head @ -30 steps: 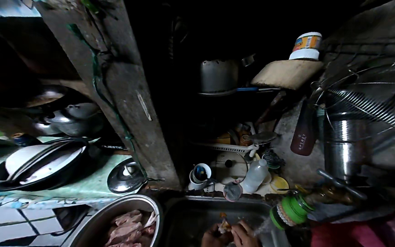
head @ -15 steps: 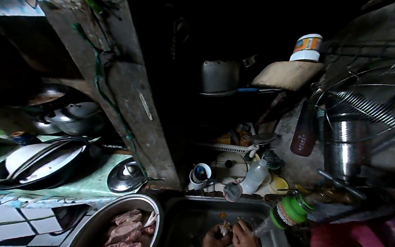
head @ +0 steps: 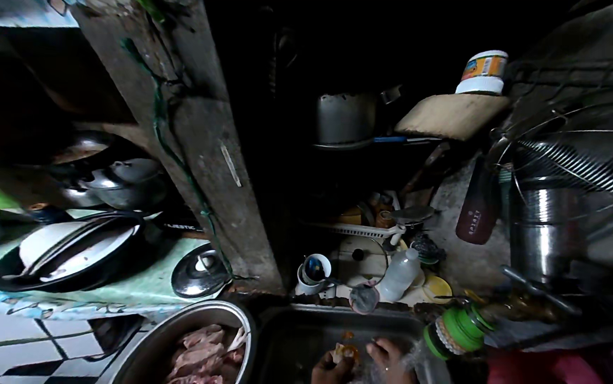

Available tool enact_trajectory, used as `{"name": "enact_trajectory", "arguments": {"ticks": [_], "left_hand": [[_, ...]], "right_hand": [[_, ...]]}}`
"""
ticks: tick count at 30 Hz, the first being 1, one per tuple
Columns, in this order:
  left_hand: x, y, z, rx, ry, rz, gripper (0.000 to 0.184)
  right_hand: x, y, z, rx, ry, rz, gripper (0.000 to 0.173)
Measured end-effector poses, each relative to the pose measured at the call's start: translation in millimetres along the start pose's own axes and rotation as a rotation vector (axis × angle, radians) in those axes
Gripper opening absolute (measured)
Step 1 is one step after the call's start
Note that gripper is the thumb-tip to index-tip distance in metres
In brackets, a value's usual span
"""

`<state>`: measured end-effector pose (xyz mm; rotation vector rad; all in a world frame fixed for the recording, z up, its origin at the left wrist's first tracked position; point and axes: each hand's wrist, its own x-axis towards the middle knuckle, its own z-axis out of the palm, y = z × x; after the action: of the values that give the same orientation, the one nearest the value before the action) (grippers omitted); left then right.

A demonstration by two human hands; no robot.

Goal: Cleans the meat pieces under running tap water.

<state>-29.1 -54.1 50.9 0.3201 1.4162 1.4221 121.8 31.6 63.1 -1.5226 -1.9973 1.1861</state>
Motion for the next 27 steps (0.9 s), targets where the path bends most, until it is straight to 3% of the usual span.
{"name": "enact_trajectory", "arguments": {"ticks": [3,7,14,19,23,27], "left_hand": [[0,2,6,-0.054,0.017,-0.015,0.018],[-1,5,11,-0.035,0.006,0.004,0.016],[1,-11,-5,0.070,-0.089,0.095,0.023],[0,-14,-6,0.090,-0.123,0.062,0.019],[0,-16,-6,0.133,-0.140,0.056,0.021],[-1,-11,-10,0.138,-0.133,0.044,0.018]], "right_hand": [[-23,-12,8,-0.033,-0.031,-0.150,0.038],[-35,-14,24,-0.171,0.090,-0.299,0.024],[-35,-22,19,-0.230,-0.015,-0.213,0.027],[-35,-13,34,-0.397,0.064,-0.274,0.024],[-28,-23,28,-0.429,-0.072,-0.047,0.034],[-5,12,16,-0.290,0.067,-0.039,0.035]]}}
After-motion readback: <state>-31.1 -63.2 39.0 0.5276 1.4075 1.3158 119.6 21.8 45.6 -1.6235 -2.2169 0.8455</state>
